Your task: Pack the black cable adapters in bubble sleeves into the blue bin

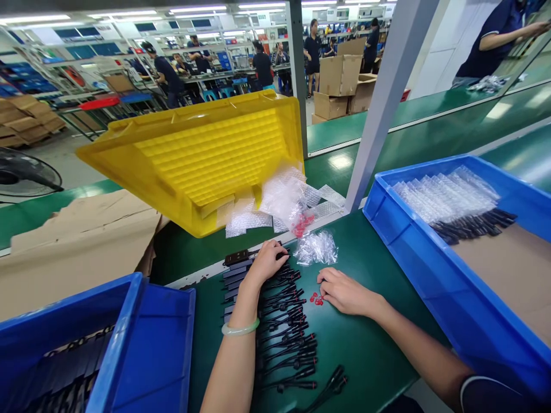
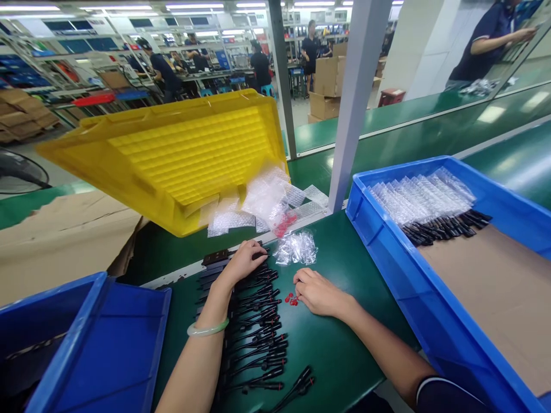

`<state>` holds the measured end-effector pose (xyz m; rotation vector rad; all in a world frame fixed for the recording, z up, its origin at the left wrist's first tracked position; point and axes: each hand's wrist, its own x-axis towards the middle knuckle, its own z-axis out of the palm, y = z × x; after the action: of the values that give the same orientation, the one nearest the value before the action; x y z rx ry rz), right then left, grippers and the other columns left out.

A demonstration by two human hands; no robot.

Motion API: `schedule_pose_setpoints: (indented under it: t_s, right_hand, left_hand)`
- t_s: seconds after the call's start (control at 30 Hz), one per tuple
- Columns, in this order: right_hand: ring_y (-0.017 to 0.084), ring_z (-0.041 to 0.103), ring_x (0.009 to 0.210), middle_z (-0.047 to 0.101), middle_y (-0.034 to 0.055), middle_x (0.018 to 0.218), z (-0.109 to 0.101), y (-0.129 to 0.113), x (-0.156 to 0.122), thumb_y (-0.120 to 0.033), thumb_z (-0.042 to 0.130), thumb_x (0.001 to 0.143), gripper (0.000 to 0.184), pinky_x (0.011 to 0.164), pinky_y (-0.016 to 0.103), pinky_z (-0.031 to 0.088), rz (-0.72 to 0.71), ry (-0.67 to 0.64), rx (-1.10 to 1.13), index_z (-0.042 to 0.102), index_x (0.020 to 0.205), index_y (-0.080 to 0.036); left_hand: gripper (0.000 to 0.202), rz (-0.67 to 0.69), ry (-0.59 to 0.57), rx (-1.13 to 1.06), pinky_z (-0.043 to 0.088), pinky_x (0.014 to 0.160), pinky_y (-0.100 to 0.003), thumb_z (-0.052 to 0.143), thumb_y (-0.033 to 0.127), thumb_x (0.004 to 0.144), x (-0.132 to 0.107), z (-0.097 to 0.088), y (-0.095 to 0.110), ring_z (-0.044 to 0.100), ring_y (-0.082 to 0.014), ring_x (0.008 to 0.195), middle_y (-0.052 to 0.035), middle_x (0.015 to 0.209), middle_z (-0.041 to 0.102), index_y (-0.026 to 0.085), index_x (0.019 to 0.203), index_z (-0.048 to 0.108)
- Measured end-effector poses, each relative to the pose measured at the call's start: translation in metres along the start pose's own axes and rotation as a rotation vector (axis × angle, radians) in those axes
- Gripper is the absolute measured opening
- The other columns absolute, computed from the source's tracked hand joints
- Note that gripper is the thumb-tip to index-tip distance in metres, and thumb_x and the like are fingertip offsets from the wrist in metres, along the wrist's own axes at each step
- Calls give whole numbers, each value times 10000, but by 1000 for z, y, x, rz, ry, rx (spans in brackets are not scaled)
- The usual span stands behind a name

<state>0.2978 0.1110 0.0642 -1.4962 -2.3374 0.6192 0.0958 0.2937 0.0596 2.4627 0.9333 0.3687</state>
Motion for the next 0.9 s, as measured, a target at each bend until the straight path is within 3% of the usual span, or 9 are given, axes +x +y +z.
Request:
schedule_pose_setpoints:
  t_s: [0.23,0.4,0.53,0.73,0.9]
  right_hand:
    - [226,486,953,544,92,944,3,5,0,-123,438,912,157,852,378,446,-10,71,71,554,819,-172]
    - [188,524,833,572,45,859,-3,10,8,-181,447,921,135,790,340,452,69,213,351,511,803,-199]
    - [144,560,675,600,11,791,1,18,43,-236,460,915,110,645,269,468,120,294,475,527,838,-195]
    - [139,567,676,613,3,790,24,29,107,-212,507,845,69,671,267,476,134,456,505,571,841,-188]
    - [163,583,755,621,24,835,37,32,119,-182,486,830,107,706,288,472,180,575,474,586,864,-194]
  left_hand:
    - [95,-51,-98,-31,408,904,-410,608,255,776,-1,0,-4,484,-258,955,-52,913,519,199,827,665]
    - [68,-53,-120,-102,384,943,-411,634,230,745,-2,1,-6,479,-252,976,-43,926,516,210,804,659]
    - [49,-52,-102,-171,382,928,-404,656,226,718,-2,0,-8,484,-255,963,-39,888,539,212,765,658]
    - [109,-42,-76,-361,436,770,-330,573,284,785,-2,-3,-9,538,-196,781,-18,781,599,177,795,592]
    - [151,-46,-102,-546,452,696,-271,565,298,781,2,1,-12,562,-158,723,-7,777,615,168,854,592]
